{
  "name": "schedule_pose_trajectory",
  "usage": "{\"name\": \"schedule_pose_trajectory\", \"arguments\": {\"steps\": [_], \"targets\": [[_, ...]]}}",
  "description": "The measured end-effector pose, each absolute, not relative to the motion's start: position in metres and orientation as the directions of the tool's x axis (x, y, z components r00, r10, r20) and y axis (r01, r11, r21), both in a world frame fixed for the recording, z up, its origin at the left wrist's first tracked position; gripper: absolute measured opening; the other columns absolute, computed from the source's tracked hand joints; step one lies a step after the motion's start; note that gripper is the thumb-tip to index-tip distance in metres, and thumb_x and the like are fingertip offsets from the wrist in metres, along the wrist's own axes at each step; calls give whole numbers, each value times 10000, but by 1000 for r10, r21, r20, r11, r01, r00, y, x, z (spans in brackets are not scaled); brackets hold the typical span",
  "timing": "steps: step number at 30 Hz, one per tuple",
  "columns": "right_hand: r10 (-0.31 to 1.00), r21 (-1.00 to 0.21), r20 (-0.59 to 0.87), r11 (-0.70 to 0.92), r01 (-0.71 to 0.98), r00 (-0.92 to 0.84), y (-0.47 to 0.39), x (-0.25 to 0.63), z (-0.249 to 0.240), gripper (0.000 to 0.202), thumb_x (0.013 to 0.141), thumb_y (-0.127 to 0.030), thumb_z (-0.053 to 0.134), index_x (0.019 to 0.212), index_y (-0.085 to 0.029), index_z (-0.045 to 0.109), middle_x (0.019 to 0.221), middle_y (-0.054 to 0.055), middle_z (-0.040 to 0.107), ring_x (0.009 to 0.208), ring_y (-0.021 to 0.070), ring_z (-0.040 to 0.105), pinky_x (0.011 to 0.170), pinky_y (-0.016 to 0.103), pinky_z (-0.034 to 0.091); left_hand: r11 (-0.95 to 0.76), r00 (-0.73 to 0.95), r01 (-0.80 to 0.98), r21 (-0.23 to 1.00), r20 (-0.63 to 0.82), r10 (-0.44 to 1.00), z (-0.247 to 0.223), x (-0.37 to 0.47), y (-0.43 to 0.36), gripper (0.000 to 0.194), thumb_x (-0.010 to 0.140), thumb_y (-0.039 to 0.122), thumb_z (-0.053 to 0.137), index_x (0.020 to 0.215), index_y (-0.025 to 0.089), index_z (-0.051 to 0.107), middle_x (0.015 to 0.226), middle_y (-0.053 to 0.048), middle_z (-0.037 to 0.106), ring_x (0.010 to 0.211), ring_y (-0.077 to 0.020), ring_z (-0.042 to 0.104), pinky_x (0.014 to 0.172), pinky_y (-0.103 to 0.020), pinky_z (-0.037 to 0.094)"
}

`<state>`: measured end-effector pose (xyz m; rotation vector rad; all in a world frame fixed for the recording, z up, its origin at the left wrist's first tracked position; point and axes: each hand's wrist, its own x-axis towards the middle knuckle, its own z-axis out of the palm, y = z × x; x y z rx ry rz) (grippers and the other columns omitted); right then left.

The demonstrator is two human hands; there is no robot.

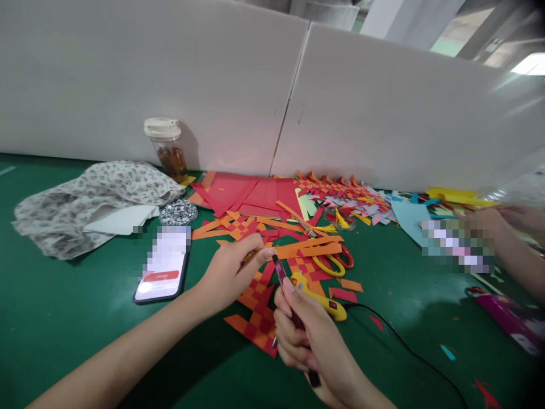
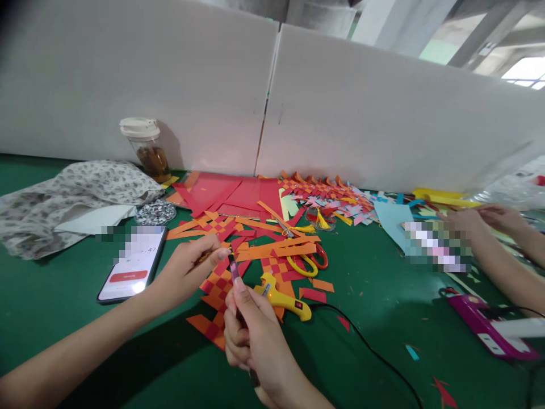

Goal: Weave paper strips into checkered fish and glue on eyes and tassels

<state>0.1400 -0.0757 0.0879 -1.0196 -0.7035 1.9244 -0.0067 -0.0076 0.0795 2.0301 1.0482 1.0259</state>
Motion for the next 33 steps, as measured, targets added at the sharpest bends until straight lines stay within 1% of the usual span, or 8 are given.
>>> {"name": "schedule_pose_trajectory", "arguments": {"steps": [4,9,13,18,20,22,28,33], "targets": [[863,-767,-382,-496,-408,-330,-73,140,88,417,838,-551,551,663,-202,406,393,-147,219,286,-1,102,309,139,149,-489,435,358,796,321,841,77,-5,-10,316,945,345,418,670,193,390,559,74,351,498,-87,323,491,-211,261],[857,-761,-396,-507,-405,-329,-73,139,90,429,822,-564,568,661,-205,396,392,-150,211,288,-3,98,307,132,144,-447,345,384,808,323,881,78,-5,-9,342,944,359,411,649,196,349,552,77,298,498,-88,295,477,-211,241],[869,-767,-382,-488,-417,-315,-73,138,90,414,822,-552,571,668,-203,409,386,-151,217,284,-3,105,305,133,155,-478,420,331,813,327,847,77,-4,-9,322,942,333,420,657,192,372,558,76,326,502,-83,307,484,-207,253],[850,-759,-393,-515,-399,-350,-74,140,88,418,831,-548,562,660,-203,401,393,-147,225,286,-4,102,303,134,135,-428,319,338,838,326,890,77,-8,-6,353,947,372,411,649,198,336,562,73,298,511,-90,289,478,-208,242],[847,-757,-403,-522,-394,-348,-75,140,88,408,843,-536,555,664,-202,406,401,-145,224,291,-5,98,306,134,125,-429,337,326,843,320,885,78,-10,-5,350,950,382,405,657,197,354,570,70,304,518,-92,289,480,-209,245],[851,-757,-402,-517,-400,-338,-75,140,88,397,857,-524,542,669,-201,410,406,-143,219,297,-3,98,311,133,126,-446,375,319,836,321,870,78,-11,-5,342,948,373,410,660,195,362,576,70,296,518,-92,276,480,-211,237],[837,-742,-408,-536,-403,-364,-76,141,86,380,866,-517,528,680,-204,419,402,-142,214,288,2,102,306,136,131,-478,399,358,802,331,855,76,-9,-11,329,952,345,403,663,196,346,572,75,309,507,-86,288,486,-209,247],[846,-741,-404,-526,-419,-348,-82,140,86,375,876,-502,523,677,-200,426,399,-141,214,290,3,100,309,134,142,-520,356,378,766,398,845,73,-5,-16,326,956,339,401,666,196,356,551,81,305,482,-82,293,477,-204,246]]}}
